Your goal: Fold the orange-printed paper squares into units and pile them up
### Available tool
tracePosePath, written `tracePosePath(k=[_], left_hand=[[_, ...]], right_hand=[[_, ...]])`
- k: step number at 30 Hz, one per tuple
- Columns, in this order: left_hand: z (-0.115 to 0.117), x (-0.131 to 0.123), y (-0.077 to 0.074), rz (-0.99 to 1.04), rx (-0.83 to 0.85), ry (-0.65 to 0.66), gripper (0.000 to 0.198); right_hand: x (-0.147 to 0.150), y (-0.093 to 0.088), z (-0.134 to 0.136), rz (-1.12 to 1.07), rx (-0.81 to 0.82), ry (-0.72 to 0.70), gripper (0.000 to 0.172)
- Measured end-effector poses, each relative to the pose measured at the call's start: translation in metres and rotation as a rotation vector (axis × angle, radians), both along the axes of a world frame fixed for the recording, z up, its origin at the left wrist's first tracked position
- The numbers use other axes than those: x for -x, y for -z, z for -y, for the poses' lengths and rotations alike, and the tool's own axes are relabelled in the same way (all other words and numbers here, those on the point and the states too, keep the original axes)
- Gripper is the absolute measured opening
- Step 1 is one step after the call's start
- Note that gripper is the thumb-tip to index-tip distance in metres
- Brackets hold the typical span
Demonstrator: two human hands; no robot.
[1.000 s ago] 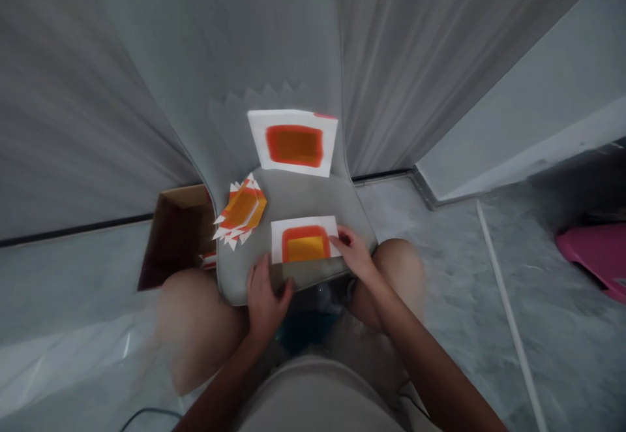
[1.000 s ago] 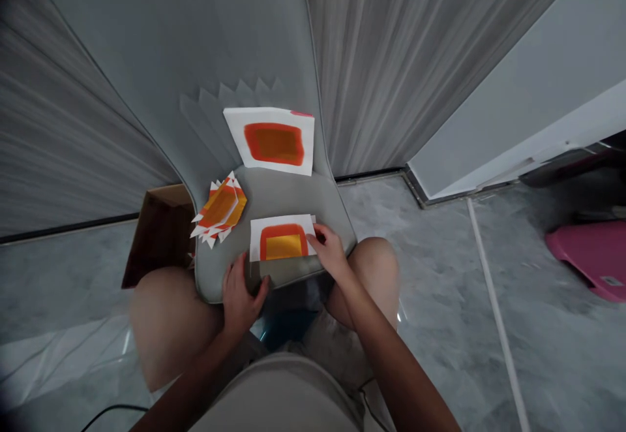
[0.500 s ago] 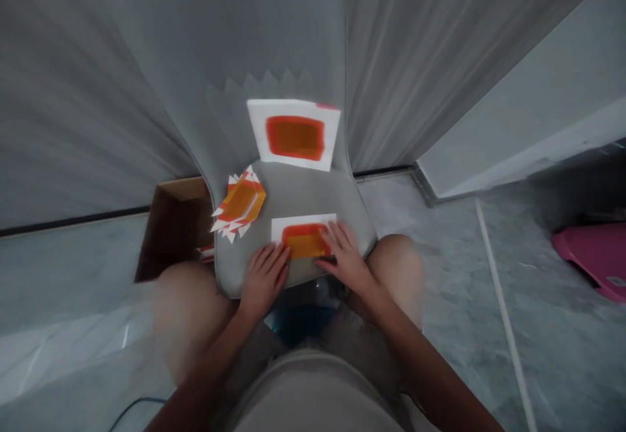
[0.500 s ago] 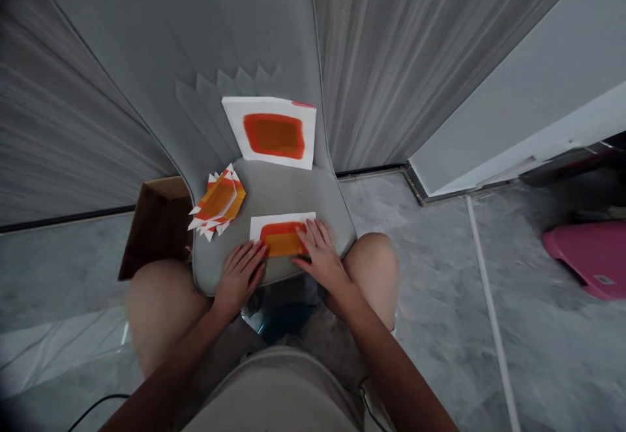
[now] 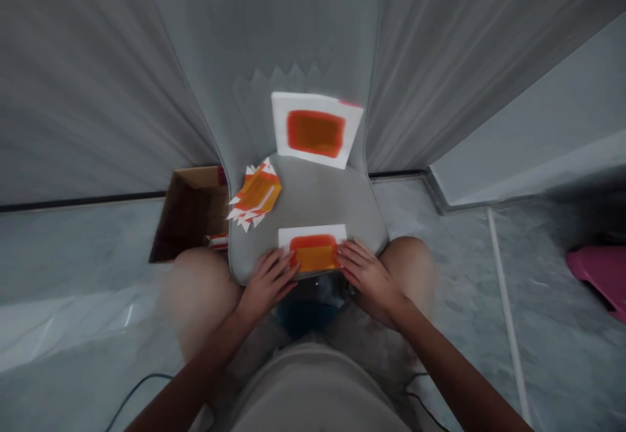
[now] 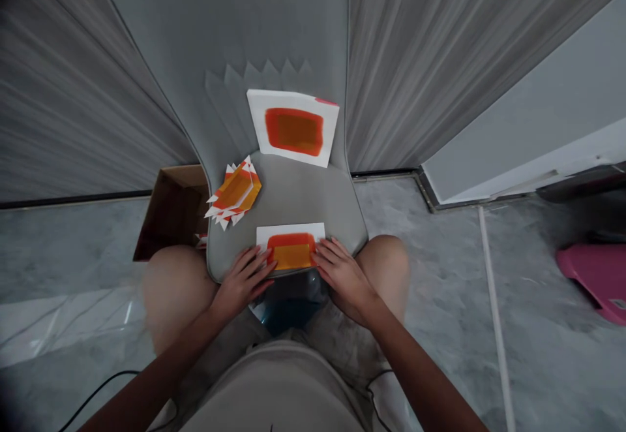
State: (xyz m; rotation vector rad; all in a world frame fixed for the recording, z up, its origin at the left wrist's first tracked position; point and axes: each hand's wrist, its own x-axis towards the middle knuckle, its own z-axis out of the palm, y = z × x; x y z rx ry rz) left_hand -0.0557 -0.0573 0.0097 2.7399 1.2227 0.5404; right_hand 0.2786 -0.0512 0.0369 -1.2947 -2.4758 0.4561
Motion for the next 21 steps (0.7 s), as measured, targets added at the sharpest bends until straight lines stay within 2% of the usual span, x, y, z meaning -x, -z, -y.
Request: tracePosePath(k=[4,9,12,15,18,21], left_hand=[[-0.001,-0.011,0.002,0.076,-0.018,0.024,0.049],[-0.017,-0.018,0.003,0.243,0.023,0.017,0.029],[-0.031,-0.018,-0.004,0.285,0.108,0.007,0.023],[-0.045,-0.022,-0.015,0.279,0.146,-0.027,0.028],[-0.054,-0.028,-0.026,0.204,0.060,-0.107,0.036],[-0.055,-0.034,-0.032,0.129,-0.110,-0.148,0.037]], right_hand=[[-0.002,-0.007,-0.003,-0.123,-0.019,-0.005,0.035],[0.000,-0.003,-0.009,-0.358,-0.004,0.073,0.021],[0.003,-0.001,-0.016,-0.493,0.068,0.150,0.017],[0.009,-0.002,-0.026,-0.573,0.179,0.283,0.021],[0.017,-0.003,-0.039,-0.554,0.255,0.415,0.025],[0.025,0.000,-0.054,-0.441,0.235,0.491,0.027]])
